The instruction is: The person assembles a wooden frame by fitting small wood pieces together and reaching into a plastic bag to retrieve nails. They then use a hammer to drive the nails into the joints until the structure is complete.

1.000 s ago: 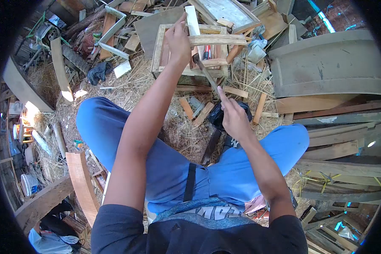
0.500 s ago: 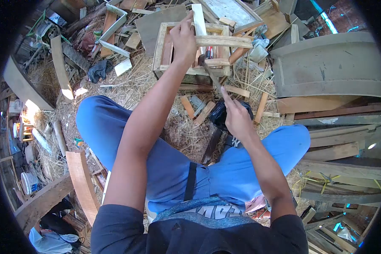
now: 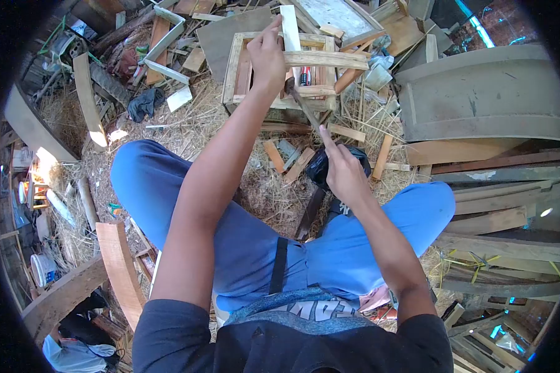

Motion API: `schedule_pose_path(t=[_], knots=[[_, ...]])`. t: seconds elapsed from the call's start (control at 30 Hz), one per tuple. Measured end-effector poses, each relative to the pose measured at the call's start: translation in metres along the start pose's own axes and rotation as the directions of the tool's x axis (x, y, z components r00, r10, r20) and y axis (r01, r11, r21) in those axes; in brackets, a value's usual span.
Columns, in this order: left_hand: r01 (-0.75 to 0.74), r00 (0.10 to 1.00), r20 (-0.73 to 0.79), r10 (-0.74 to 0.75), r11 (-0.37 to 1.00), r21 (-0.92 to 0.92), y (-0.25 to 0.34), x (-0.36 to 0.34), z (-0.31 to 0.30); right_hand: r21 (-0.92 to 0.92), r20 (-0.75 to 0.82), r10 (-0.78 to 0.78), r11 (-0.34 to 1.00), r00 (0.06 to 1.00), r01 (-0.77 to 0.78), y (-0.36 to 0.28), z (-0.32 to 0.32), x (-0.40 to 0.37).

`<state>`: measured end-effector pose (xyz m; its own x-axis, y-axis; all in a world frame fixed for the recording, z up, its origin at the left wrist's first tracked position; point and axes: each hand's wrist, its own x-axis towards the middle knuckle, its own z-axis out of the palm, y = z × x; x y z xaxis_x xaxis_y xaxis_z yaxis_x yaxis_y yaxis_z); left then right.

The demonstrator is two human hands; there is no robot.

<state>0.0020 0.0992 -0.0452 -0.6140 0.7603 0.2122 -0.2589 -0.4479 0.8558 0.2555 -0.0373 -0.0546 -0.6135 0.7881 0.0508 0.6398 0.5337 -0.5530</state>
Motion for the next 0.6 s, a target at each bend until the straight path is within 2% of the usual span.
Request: schedule_pose_path(t=[0.1, 0.2, 0.27, 0.3, 0.37, 0.4, 0.43, 0.5, 0.53, 0.6], knots=[[0.068, 0.998, -0.015, -0.068, 0.998, -0.005, 0.007, -0.003, -0.002, 0.077, -0.076, -0.050, 0.995, 0.996, 0.056, 0.002, 0.005, -0.001], [0.008, 1.000, 0.003, -0.008, 0.998, 0.070, 0.003, -0.002, -0.002, 0.059, -0.113, -0.080, 0.994, 0.990, 0.087, 0.003, 0.003, -0.003], [0.089, 0.996, -0.018, -0.091, 0.990, -0.110, 0.003, 0.000, 0.000, -0.007, -0.028, -0.046, 0.999, 0.999, 0.046, 0.004, 0.001, 0.000], [0.086, 0.996, -0.018, -0.088, 0.991, -0.106, 0.004, 0.001, -0.001, -0.004, -0.029, -0.049, 0.999, 0.998, 0.049, 0.004, 0.003, 0.001], [-0.069, 0.996, 0.059, 0.061, 0.984, 0.164, 0.003, -0.003, -0.002, 0.057, -0.151, -0.094, 0.993, 0.984, 0.103, 0.003, 0.007, -0.003], [-0.017, 0.998, 0.059, 0.003, 0.971, 0.238, 0.004, -0.004, -0.005, 0.027, -0.117, -0.070, 0.997, 0.991, 0.074, 0.000, 0.005, -0.003], [-0.018, 0.998, 0.058, 0.005, 0.972, 0.233, 0.004, -0.004, -0.004, 0.023, -0.117, -0.071, 0.997, 0.991, 0.074, 0.000, 0.002, -0.003], [0.060, 0.997, 0.047, -0.060, 0.998, 0.008, 0.005, -0.001, -0.001, 0.000, -0.022, -0.001, 1.000, 1.000, 0.001, -0.002, -0.002, 0.001], [0.055, 0.997, 0.045, -0.055, 0.998, 0.010, 0.006, 0.000, 0.000, 0.002, -0.023, -0.007, 1.000, 1.000, 0.007, -0.003, -0.003, 0.002], [-0.073, 0.997, 0.042, 0.066, 0.982, 0.176, 0.004, -0.004, -0.002, 0.065, -0.094, -0.025, 0.997, 0.995, 0.032, -0.007, -0.003, -0.003]])
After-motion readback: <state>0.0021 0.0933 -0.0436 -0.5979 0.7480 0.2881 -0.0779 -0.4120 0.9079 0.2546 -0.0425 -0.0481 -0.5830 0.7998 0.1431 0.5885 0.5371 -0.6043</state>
